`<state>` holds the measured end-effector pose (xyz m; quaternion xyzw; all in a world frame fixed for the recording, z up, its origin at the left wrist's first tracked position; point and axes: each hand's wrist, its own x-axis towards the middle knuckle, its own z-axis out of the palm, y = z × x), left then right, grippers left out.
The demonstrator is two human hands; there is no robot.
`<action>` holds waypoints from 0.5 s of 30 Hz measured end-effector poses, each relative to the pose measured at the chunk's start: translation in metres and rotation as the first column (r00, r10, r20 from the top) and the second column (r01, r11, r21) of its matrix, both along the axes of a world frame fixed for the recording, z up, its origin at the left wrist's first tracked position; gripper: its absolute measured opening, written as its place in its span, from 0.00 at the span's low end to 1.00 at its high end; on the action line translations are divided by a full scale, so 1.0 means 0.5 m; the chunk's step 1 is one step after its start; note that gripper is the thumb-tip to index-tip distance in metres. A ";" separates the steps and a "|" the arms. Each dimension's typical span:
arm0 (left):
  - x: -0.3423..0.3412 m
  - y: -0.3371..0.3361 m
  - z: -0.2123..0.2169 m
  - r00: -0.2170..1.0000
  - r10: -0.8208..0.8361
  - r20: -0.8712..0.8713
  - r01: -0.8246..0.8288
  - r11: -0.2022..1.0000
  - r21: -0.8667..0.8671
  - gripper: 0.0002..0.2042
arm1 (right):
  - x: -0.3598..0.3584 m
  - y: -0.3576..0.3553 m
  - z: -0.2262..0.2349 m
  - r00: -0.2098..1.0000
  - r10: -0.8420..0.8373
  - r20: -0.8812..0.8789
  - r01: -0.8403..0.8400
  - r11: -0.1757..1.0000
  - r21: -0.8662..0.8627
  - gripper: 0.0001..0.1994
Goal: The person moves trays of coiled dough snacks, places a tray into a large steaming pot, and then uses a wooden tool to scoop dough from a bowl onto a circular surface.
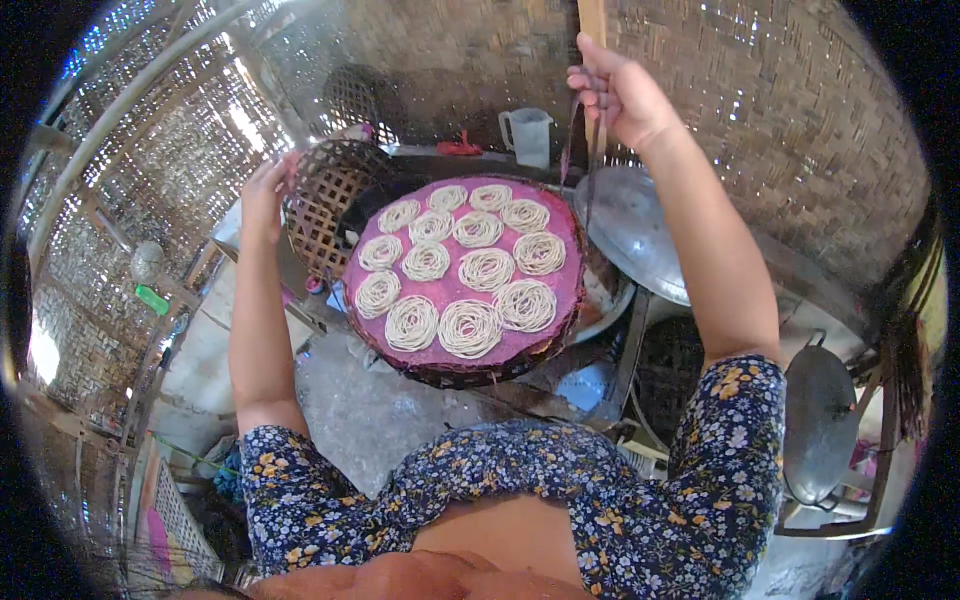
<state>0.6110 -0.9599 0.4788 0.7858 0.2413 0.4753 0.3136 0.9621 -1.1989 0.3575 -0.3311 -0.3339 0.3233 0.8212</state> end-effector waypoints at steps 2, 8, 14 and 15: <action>-0.024 -0.002 -0.012 0.998 0.039 0.047 -0.038 0.999 -0.018 0.11 | -0.013 0.026 -0.001 1.000 -0.017 -0.024 0.016 0.999 -0.047 0.21; -0.049 0.007 -0.045 0.995 0.065 0.076 -0.054 0.990 -0.134 0.12 | -0.039 0.066 -0.011 0.999 0.035 0.001 -0.035 0.997 -0.063 0.19; -0.042 0.010 -0.051 0.988 -0.061 0.142 0.091 0.973 -0.214 0.12 | -0.055 0.060 -0.024 0.999 0.038 -0.015 -0.040 0.983 -0.179 0.19; -0.041 0.007 -0.051 0.989 -0.067 0.134 0.095 0.970 -0.222 0.12 | -0.058 0.063 -0.030 0.999 0.031 -0.024 -0.035 0.982 -0.186 0.19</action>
